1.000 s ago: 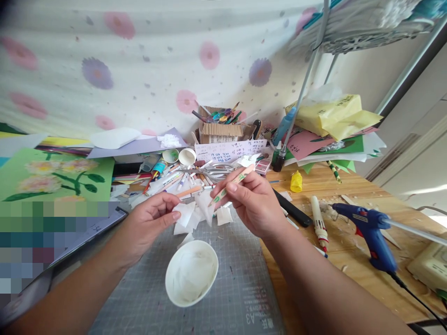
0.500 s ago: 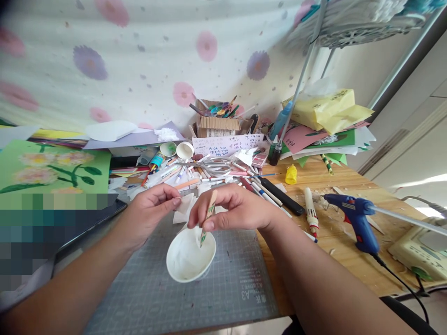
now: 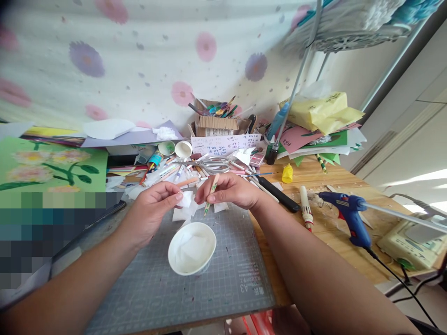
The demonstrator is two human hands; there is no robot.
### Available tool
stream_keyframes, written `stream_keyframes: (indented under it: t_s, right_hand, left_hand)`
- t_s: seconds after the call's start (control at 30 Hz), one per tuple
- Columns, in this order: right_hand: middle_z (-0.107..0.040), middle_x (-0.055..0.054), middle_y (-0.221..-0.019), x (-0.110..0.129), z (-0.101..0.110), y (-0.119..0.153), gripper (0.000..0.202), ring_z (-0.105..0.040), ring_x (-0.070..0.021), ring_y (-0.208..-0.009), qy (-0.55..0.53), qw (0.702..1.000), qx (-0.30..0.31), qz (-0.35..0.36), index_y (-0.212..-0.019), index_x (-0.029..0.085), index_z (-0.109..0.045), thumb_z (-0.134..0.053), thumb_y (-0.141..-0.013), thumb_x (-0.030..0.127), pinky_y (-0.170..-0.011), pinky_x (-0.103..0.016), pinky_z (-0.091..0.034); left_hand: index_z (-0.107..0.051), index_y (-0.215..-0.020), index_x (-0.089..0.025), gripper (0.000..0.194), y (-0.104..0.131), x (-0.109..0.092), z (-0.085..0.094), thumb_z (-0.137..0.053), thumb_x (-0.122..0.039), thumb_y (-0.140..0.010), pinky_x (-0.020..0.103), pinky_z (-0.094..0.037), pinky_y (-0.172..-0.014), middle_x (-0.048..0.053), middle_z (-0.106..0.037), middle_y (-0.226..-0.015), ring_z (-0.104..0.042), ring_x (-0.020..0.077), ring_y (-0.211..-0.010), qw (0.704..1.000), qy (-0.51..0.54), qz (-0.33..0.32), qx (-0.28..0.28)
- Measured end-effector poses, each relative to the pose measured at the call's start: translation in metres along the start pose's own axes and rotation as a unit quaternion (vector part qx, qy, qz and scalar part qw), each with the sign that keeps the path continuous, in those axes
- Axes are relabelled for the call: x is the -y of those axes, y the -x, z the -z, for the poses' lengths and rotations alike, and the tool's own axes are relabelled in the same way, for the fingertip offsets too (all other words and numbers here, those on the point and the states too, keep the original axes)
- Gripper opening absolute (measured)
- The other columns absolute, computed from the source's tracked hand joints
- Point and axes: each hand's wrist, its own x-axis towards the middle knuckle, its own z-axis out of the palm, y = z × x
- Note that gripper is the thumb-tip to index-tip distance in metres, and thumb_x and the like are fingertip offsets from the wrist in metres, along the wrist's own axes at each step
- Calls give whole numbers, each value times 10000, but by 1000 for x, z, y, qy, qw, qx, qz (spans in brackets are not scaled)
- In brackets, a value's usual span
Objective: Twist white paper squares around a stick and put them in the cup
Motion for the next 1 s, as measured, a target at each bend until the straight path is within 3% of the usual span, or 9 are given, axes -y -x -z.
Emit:
stream_keyframes:
  t_s: [0.37,0.6,0.73,1.0]
  right_hand:
    - [-810,-49,-825,0,-6,-6,263,-740,-205,-826,-21,997,-76,-12,-749,184,-754,-869,-796,416,-800,-380,-578]
    - [-770,-5,-720,6,-4,-6,211,-704,-143,-659,-7,974,-218,-61,-760,173,-754,-890,-750,334,-689,-300,-573]
    - [-736,16,-666,15,-16,2,187,-695,-137,-625,8,953,-284,-105,-726,169,-722,-893,-717,245,-677,-298,-579]
    - [-712,6,-652,31,-38,9,178,-675,-147,-624,25,945,-295,-138,-705,170,-721,-881,-726,245,-658,-301,-552]
  left_hand:
    - [-707,-700,-199,109,4,-3,3,-774,-263,-758,247,-450,-610,-44,-672,-647,-585,141,-621,1000,8,7,7]
    - [-716,-699,-185,128,8,1,-1,-766,-270,-782,244,-436,-605,-33,-685,-638,-585,141,-604,999,18,31,0]
    - [-718,-717,-182,147,9,2,-1,-804,-296,-755,246,-464,-648,-25,-711,-658,-619,152,-651,998,42,37,-17]
    - [-714,-756,-193,193,7,1,1,-814,-358,-750,284,-512,-698,-13,-738,-706,-660,183,-711,995,78,55,-17]
